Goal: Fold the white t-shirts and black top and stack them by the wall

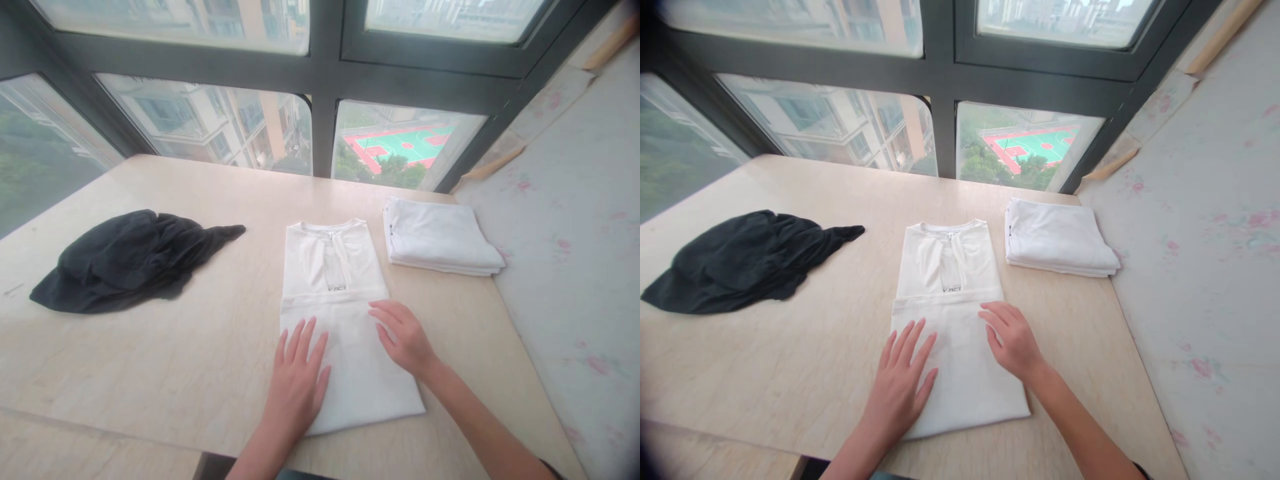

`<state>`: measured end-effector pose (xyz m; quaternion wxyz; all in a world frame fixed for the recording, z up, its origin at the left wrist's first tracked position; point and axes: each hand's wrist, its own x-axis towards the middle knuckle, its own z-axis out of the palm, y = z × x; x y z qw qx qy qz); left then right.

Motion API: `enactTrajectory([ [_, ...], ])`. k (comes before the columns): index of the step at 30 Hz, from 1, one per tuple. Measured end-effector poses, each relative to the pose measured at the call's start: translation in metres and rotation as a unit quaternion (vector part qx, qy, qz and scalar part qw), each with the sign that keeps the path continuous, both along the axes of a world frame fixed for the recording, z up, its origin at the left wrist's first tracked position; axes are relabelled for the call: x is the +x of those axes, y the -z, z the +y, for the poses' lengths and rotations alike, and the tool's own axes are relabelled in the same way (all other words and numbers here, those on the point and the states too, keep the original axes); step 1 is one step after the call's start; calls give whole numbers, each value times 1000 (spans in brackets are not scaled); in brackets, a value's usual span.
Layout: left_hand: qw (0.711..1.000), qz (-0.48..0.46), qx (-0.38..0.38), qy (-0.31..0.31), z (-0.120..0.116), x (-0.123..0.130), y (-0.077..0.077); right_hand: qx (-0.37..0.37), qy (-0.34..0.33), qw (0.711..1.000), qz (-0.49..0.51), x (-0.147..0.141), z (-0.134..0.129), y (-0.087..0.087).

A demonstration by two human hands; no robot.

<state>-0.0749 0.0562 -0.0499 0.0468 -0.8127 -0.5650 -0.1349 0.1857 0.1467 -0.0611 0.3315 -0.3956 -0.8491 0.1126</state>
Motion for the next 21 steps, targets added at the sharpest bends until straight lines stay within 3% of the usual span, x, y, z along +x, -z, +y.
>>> enactTrajectory([
  [4,999,15,27,29,-54,-12,1,-14,-60,997,-46,33,-83,-5],
  [8,998,26,39,52,-89,-29,4,-27,-69,994,-85,53,-121,-1],
  [12,998,18,38,40,-92,-40,2,-5,-45,996,-73,58,-116,7],
  [21,996,23,38,71,-67,-52,-5,7,-45,999,-30,50,-95,6],
])
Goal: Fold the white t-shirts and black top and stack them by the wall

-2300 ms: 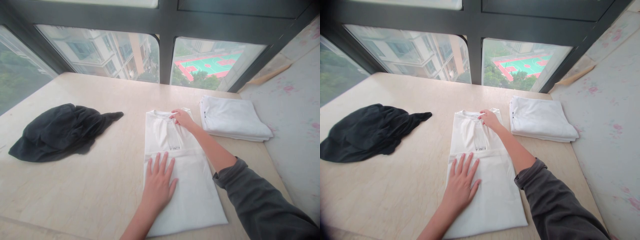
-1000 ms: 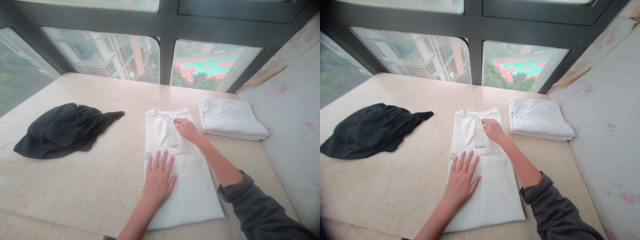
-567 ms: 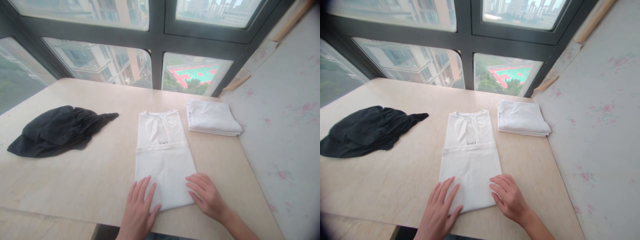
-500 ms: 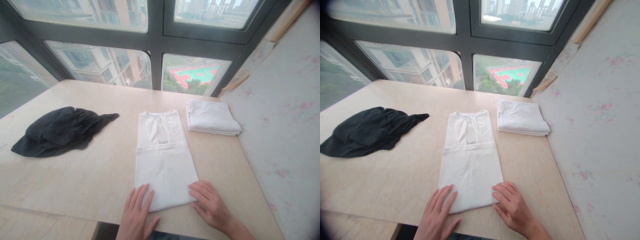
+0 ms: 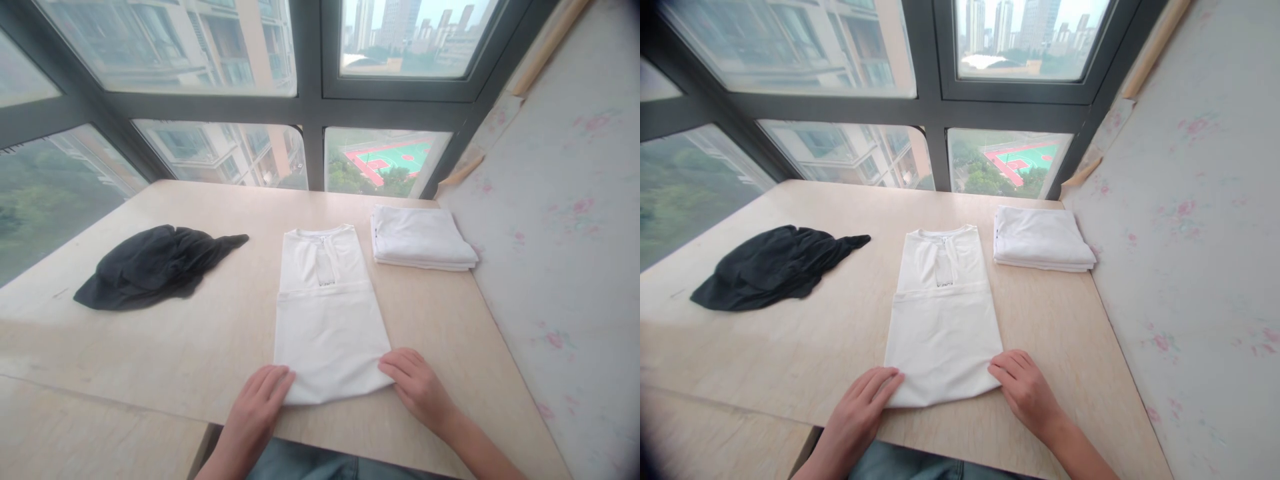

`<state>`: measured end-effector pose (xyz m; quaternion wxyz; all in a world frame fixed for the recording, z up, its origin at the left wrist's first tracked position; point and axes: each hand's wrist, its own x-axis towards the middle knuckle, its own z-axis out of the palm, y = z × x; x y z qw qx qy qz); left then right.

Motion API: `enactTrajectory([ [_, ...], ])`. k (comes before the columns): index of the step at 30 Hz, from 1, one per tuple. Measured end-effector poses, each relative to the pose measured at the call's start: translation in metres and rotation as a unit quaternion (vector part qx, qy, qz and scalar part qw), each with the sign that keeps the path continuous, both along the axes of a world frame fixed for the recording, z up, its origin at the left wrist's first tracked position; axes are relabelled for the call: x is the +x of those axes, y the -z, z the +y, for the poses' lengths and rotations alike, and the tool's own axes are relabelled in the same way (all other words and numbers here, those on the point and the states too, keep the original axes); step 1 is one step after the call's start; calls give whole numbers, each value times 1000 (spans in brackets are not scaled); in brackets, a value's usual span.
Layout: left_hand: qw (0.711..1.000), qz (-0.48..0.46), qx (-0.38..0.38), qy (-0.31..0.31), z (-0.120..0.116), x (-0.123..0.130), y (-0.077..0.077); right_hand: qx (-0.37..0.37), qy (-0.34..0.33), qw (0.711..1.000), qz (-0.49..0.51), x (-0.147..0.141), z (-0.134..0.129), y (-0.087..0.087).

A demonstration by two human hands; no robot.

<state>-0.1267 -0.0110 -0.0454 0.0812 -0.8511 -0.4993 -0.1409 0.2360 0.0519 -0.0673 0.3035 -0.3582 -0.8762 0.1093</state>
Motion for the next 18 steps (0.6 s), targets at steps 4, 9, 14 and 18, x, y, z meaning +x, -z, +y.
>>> enactTrajectory([
  [4,999,-43,25,2,5,2,-1,-15,5,1000,17,0,1,6],
  [9,990,-138,30,-14,1,0,8,-12,17,998,60,1,3,7],
  [14,965,-255,-20,-60,-8,-5,5,-53,16,995,86,5,0,-5],
  [18,933,-334,-91,-95,-21,-4,-23,-141,-8,985,99,14,-13,-35],
])
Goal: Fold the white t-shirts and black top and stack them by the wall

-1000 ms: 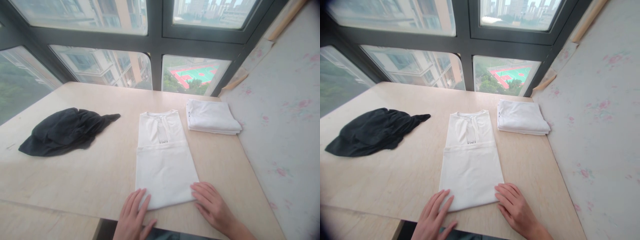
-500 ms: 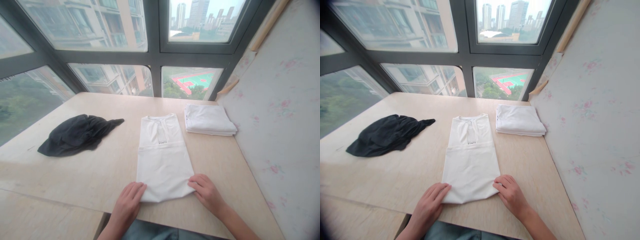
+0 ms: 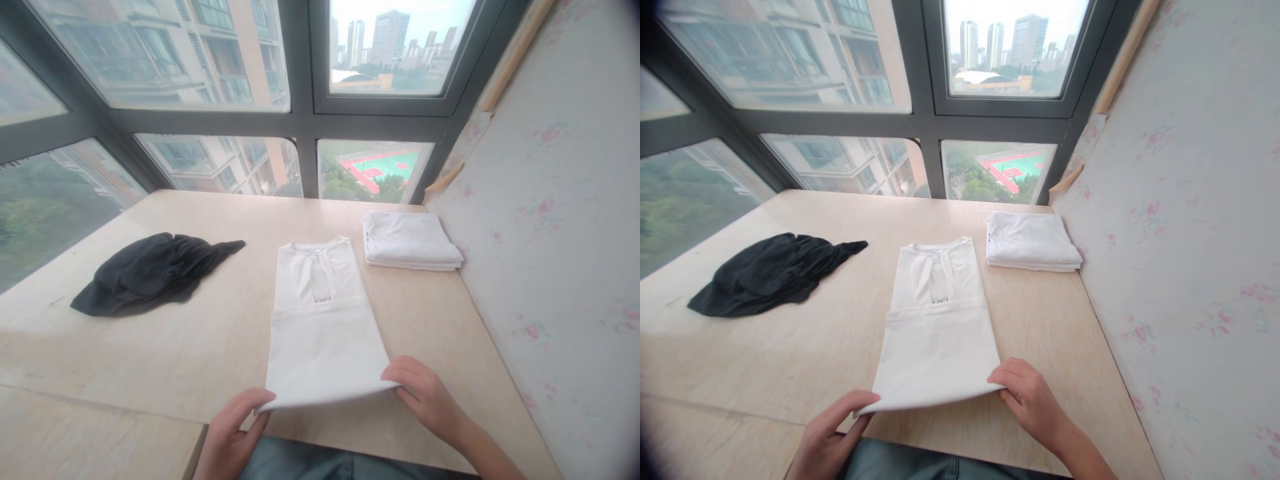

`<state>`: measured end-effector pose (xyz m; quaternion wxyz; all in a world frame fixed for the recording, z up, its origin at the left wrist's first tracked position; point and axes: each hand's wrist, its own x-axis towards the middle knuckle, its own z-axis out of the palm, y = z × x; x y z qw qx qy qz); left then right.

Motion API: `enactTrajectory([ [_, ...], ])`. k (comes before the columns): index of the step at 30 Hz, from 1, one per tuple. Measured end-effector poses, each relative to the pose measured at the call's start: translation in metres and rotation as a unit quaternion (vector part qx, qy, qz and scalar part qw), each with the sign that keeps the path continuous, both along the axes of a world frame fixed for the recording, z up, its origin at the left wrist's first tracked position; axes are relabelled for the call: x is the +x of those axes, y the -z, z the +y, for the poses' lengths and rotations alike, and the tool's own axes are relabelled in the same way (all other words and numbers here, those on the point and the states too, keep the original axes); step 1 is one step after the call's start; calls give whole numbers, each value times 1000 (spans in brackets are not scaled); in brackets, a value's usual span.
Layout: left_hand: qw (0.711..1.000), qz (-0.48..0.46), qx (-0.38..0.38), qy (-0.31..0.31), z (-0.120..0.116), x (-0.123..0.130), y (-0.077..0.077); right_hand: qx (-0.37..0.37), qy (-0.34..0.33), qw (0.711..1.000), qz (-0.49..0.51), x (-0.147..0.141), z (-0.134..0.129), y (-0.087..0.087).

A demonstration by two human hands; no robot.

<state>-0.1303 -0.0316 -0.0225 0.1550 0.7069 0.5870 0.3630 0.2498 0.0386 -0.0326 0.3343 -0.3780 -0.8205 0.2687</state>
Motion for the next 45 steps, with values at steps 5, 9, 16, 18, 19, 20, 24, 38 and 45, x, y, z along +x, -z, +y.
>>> enactTrajectory([
  [5,991,-94,-53,-81,3,7,-47,-63,2,996,57,6,5,-51],
  [9,972,-181,-42,-145,59,13,-62,-69,90,988,102,-12,64,-68],
  [16,973,-120,-56,-188,219,9,-19,-69,205,976,17,-71,194,-53],
  [18,973,-91,-73,-199,240,5,-1,-70,207,976,9,-82,210,-39],
  [19,972,-76,-83,-204,245,3,7,-74,208,975,5,-85,214,-30],
  [20,972,-62,-92,-208,246,1,14,-77,212,974,0,-88,216,-20],
  [24,972,-18,-83,-221,227,5,26,-21,236,971,-37,-88,207,18],
  [38,951,302,-51,-33,195,93,43,36,78,958,-273,-135,182,34],
  [45,948,310,-57,-40,175,91,48,31,123,945,-302,-125,151,36],
])
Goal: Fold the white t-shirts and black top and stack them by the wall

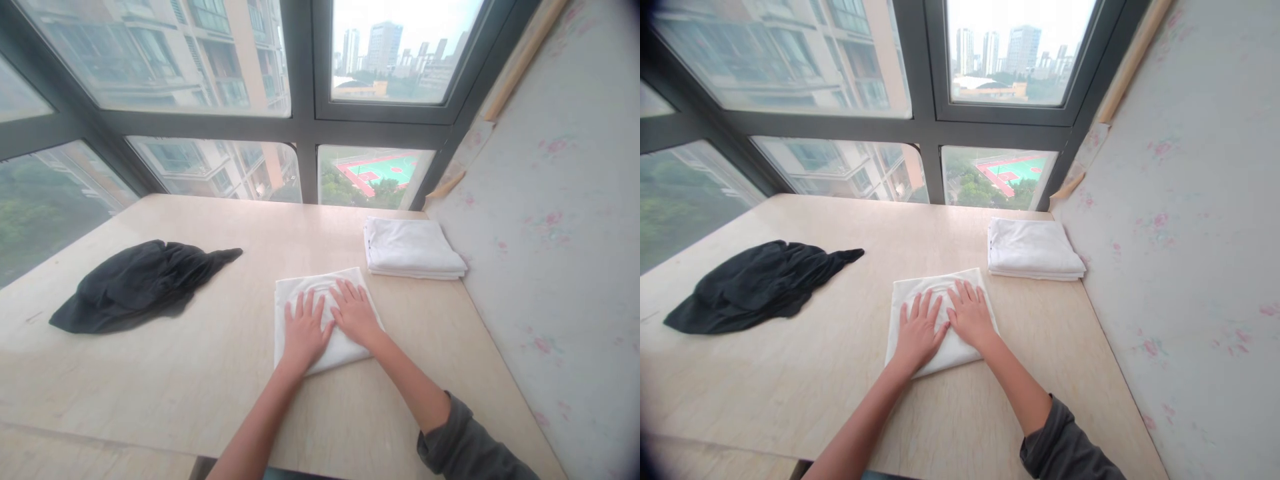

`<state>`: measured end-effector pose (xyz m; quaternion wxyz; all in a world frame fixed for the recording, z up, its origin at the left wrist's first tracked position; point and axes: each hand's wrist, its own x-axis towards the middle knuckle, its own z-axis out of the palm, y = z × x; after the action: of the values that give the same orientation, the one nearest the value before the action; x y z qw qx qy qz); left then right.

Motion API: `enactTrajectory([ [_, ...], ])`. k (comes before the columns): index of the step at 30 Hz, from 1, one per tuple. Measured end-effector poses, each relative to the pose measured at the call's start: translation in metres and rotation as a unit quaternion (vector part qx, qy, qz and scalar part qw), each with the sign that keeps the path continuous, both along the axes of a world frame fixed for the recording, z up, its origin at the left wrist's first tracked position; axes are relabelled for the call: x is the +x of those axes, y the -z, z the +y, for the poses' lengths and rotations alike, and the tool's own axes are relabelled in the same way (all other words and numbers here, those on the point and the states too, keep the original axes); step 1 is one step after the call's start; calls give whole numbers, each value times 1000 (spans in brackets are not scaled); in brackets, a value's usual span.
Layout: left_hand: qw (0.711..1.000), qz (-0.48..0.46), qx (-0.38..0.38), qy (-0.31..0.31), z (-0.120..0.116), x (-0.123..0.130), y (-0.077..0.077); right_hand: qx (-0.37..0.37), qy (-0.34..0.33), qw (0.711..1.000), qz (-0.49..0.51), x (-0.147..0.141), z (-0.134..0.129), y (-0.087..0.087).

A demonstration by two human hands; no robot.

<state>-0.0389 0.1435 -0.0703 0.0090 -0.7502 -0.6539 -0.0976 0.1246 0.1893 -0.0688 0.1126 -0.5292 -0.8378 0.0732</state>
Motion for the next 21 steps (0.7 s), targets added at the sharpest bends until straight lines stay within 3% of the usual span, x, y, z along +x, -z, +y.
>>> enactTrajectory([
  [9,998,0,15,53,-42,21,2,16,47,999,17,23,-55,9],
  [18,992,4,31,122,-59,27,3,61,44,997,13,61,-85,12],
  [21,990,-2,45,131,-68,23,4,77,79,993,45,74,-95,17],
])
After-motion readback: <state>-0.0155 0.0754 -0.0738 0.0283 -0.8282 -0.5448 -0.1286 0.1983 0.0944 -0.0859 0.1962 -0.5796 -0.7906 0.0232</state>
